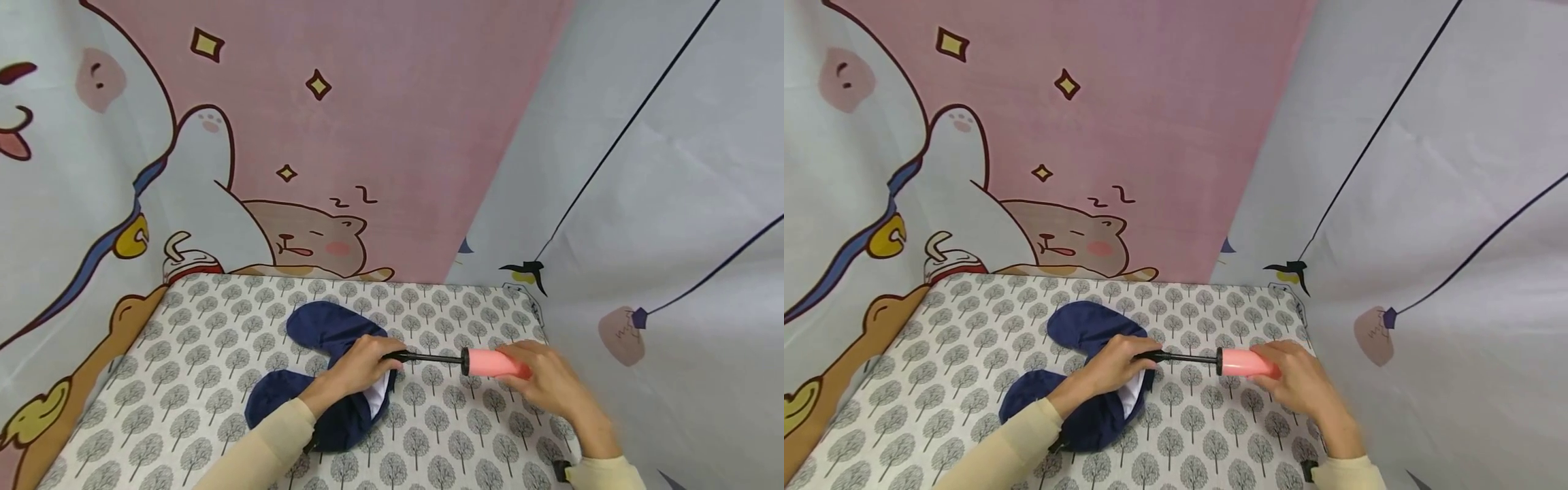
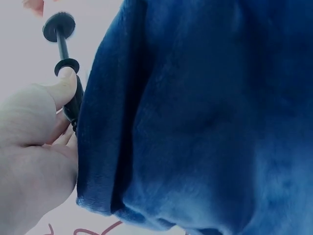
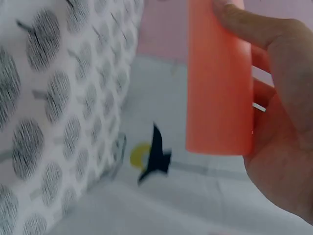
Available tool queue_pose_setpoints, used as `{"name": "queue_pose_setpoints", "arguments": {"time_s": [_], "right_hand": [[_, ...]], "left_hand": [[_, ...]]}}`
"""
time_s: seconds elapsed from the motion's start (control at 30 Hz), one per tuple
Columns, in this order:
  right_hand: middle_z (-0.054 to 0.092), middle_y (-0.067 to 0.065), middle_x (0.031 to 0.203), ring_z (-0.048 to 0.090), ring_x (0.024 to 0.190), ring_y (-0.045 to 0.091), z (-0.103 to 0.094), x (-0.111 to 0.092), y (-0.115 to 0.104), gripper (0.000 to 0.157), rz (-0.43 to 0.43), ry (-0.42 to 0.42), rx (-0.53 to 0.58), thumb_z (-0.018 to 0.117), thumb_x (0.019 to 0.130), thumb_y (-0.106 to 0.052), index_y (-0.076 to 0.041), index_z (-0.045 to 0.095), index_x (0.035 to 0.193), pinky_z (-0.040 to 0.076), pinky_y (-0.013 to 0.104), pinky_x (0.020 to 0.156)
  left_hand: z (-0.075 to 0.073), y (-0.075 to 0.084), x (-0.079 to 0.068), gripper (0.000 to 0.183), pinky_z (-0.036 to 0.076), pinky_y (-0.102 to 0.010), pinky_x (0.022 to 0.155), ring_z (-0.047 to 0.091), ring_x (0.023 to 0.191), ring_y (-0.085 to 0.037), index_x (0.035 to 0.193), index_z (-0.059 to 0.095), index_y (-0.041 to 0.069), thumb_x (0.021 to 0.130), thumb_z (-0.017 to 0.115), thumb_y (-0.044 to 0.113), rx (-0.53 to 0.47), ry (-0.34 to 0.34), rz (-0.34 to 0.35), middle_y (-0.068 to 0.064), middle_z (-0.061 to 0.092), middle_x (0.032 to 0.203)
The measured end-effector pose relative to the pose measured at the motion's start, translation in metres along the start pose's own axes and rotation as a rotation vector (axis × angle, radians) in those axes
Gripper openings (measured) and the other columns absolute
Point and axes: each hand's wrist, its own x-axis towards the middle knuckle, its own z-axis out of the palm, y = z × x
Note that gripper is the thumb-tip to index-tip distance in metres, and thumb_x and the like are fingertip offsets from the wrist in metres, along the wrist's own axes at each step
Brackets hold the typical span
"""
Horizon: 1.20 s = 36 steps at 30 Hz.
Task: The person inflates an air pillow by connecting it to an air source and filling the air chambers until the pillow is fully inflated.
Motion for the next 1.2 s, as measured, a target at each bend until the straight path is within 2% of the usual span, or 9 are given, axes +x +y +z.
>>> {"name": "queue_pose_setpoints", "arguments": {"time_s": [0.13,0.23,0.43,0.57,0.63,0.8,1.0,1.1,1.2], "right_hand": [[0.081,-0.002,0.105,0.063,0.082,0.002,0.018,0.010,-0.021,0.048,-0.040,-0.018,0.056,0.101,0.083,-0.032,-0.018,0.085,0.126,0.050,0.024,0.069],[0.079,-0.003,0.099,0.057,0.078,-0.001,0.029,0.015,-0.032,0.048,-0.066,0.010,0.062,0.102,0.082,-0.032,-0.016,0.086,0.124,0.045,0.020,0.065],[0.084,0.004,0.105,0.071,0.084,0.012,0.044,0.026,-0.047,0.049,-0.109,0.064,-0.005,0.102,0.081,-0.033,-0.014,0.086,0.123,0.051,0.023,0.066],[0.085,0.007,0.108,0.074,0.087,0.017,0.047,0.031,-0.052,0.048,-0.115,0.051,-0.017,0.102,0.082,-0.034,-0.014,0.086,0.124,0.054,0.024,0.068],[0.085,0.007,0.109,0.075,0.089,0.018,0.046,0.031,-0.052,0.049,-0.104,0.039,-0.014,0.102,0.082,-0.034,-0.015,0.086,0.124,0.056,0.026,0.069],[0.085,0.004,0.112,0.075,0.093,0.015,0.040,0.027,-0.046,0.052,-0.062,0.002,0.002,0.102,0.083,-0.036,-0.016,0.085,0.128,0.061,0.030,0.076],[0.081,-0.002,0.102,0.064,0.080,0.003,0.031,0.017,-0.032,0.052,-0.086,0.045,0.018,0.104,0.079,-0.032,-0.017,0.086,0.126,0.054,0.025,0.070],[0.084,0.001,0.106,0.071,0.083,0.010,0.025,0.013,-0.024,0.053,-0.098,0.071,0.000,0.105,0.077,-0.028,-0.015,0.086,0.124,0.060,0.034,0.074],[0.086,0.007,0.115,0.080,0.096,0.024,0.018,0.008,-0.015,0.056,-0.085,0.083,-0.015,0.106,0.074,-0.024,-0.014,0.086,0.126,0.066,0.048,0.085]], "left_hand": [[0.006,-0.002,0.000,0.031,0.067,-0.039,0.097,0.083,0.114,-0.028,0.134,0.081,0.005,0.104,0.081,0.015,-0.010,0.010,0.040,-0.012,0.085,0.126],[0.007,-0.002,-0.001,0.030,0.067,-0.043,0.099,0.083,0.116,-0.031,0.132,0.082,0.006,0.103,0.081,0.014,-0.023,0.015,0.042,-0.011,0.086,0.125],[0.010,-0.005,-0.002,0.028,0.068,-0.043,0.095,0.083,0.113,-0.031,0.130,0.082,0.007,0.104,0.081,0.017,-0.026,0.039,0.050,-0.011,0.086,0.124],[0.010,-0.005,-0.002,0.029,0.068,-0.039,0.093,0.083,0.112,-0.029,0.130,0.082,0.007,0.103,0.083,0.016,-0.013,0.025,0.034,-0.010,0.086,0.125],[0.005,0.002,-0.001,0.029,0.067,-0.038,0.090,0.083,0.109,-0.028,0.129,0.082,0.007,0.101,0.084,0.013,-0.015,0.007,0.004,-0.009,0.086,0.123],[-0.003,0.014,0.002,0.028,0.065,-0.032,0.086,0.082,0.101,-0.021,0.128,0.083,0.008,0.100,0.085,0.008,0.022,-0.032,-0.054,-0.006,0.086,0.119],[-0.005,0.016,0.003,0.032,0.067,-0.036,0.097,0.083,0.112,-0.023,0.135,0.081,0.009,0.103,0.082,0.014,0.038,-0.061,-0.083,-0.007,0.086,0.127],[-0.005,0.015,0.003,0.033,0.067,-0.038,0.102,0.083,0.117,-0.026,0.137,0.080,0.007,0.104,0.081,0.014,0.040,-0.061,-0.085,-0.010,0.085,0.130],[-0.005,0.015,0.002,0.033,0.066,-0.039,0.103,0.083,0.118,-0.027,0.137,0.080,0.005,0.105,0.080,0.013,0.043,-0.048,-0.080,-0.011,0.084,0.131]]}}
